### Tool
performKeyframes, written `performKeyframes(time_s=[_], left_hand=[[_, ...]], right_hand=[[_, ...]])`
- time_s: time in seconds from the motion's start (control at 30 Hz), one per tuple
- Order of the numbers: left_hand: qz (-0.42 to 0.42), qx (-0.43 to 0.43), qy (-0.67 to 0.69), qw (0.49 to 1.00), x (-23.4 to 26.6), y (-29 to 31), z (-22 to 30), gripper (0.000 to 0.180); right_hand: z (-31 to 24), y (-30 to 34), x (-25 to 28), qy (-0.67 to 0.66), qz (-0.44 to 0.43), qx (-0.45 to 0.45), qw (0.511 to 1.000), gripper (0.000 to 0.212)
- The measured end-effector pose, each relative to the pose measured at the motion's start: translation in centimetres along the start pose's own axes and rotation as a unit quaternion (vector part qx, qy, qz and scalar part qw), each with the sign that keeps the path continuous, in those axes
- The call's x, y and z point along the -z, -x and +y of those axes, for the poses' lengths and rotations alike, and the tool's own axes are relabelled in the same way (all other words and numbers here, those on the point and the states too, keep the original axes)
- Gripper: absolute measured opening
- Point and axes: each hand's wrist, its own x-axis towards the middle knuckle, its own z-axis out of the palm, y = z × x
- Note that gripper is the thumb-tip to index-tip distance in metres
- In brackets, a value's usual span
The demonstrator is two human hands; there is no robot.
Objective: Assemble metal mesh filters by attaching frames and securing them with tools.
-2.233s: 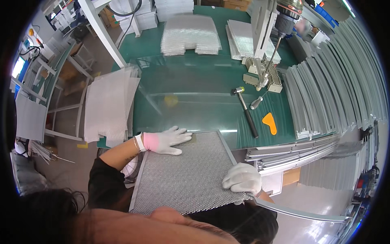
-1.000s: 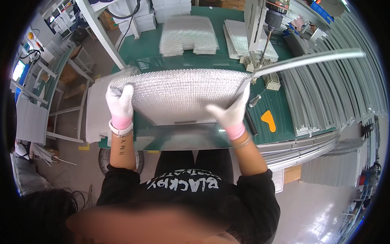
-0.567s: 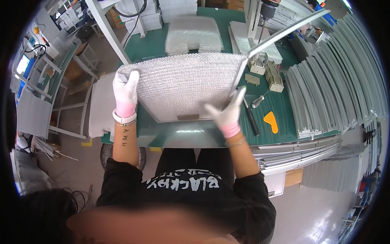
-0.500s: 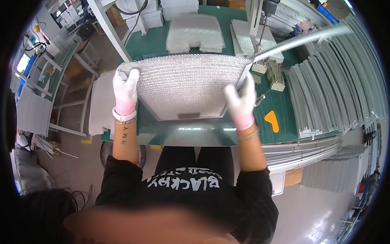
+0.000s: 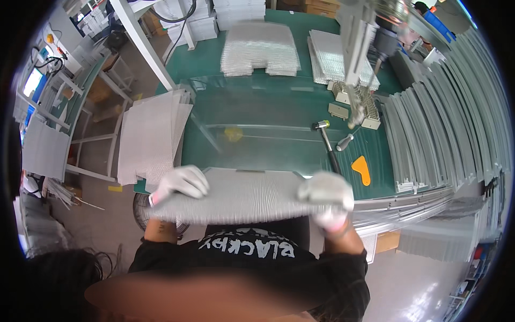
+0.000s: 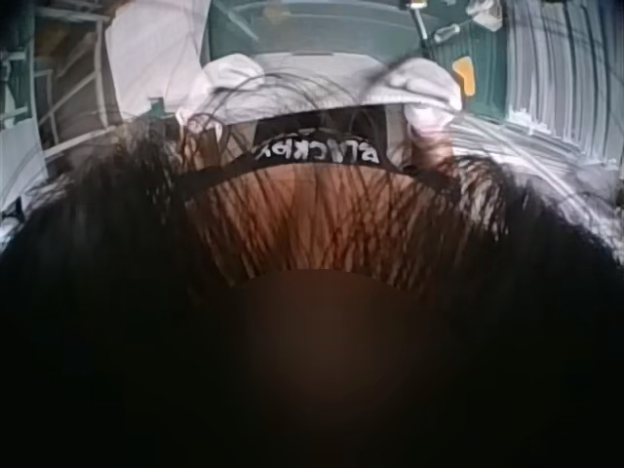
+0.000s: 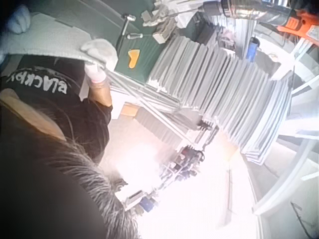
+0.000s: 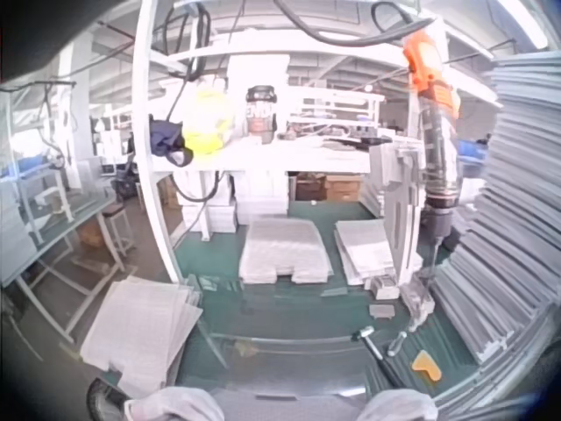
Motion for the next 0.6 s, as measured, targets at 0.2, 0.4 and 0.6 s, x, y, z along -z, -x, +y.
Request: performKeyframes(time_s=[0.2,0.4,0.6], left_hand=[[-0.059,0.16,-0.278,0.945,-1.0,2.1,-2.9,0.034],[-0.088,0.225,-0.402,0.883,1.2,5.1,-8.0,0.032],[0.133,-0.043,-0.106,0.985,1.2,-2.6,2.2,0.032]], right_hand=[[-4.0,2.0,0.8,0.018,-0.18,0.038,0.983,0.037],[-2.2,4.3,-0.6,-0.024,0.036,0.02,0.999,0.032],[1.5,-2.4,0.3,0.087,0.115,-0.079,0.986,0.024]])
